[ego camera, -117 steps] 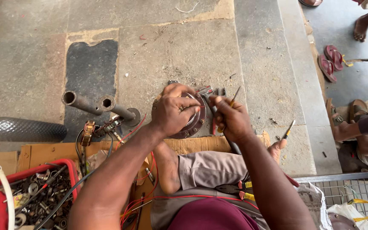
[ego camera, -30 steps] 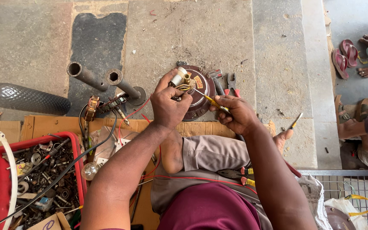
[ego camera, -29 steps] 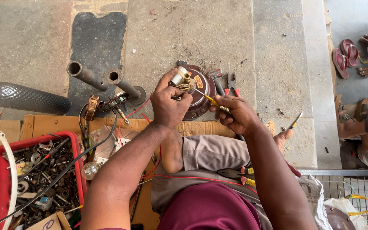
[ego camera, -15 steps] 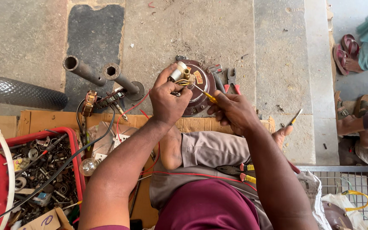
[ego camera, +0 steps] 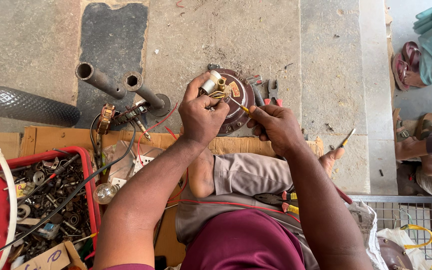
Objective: The person works on a ceiling fan motor by hand, stripping wires with a tool, connecting them to a capacitor, and securing connections with a screwdriver.
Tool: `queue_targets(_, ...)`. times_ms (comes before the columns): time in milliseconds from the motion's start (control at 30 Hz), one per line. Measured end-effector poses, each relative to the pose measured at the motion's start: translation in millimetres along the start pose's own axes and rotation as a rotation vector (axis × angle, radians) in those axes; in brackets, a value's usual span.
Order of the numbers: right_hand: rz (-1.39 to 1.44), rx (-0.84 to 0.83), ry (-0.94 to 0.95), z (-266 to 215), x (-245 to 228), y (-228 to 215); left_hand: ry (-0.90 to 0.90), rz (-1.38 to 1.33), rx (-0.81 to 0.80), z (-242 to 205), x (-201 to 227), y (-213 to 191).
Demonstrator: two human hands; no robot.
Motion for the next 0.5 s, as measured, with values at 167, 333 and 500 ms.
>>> queue_targets(167,-0.018,0.007,-0.001,-0.4,-0.6,1.0,-0.005,0.018,-0.004,0.2,-1.2,1.9)
queue_targets(333,-0.006,0.004,-0.019,-2.3,-0.7,2.0,-0.006,0.025,-0.005,-0.4,-1.4,2.7)
queue_targets(500,-0.024,0.015,-0.038,-3.4,1.7,1.5,-0.008,0.02,-0.016,-0.5,-0.1,2.8)
Point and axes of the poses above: each hand's wrist, its own z-axis towards the middle knuckle, its own y-axis out of the palm, x = y × z, the point moved 5 cm from there along z, towards the middle knuckle, and after that the axes turned 1 degree about y, right-handed, at the moved point
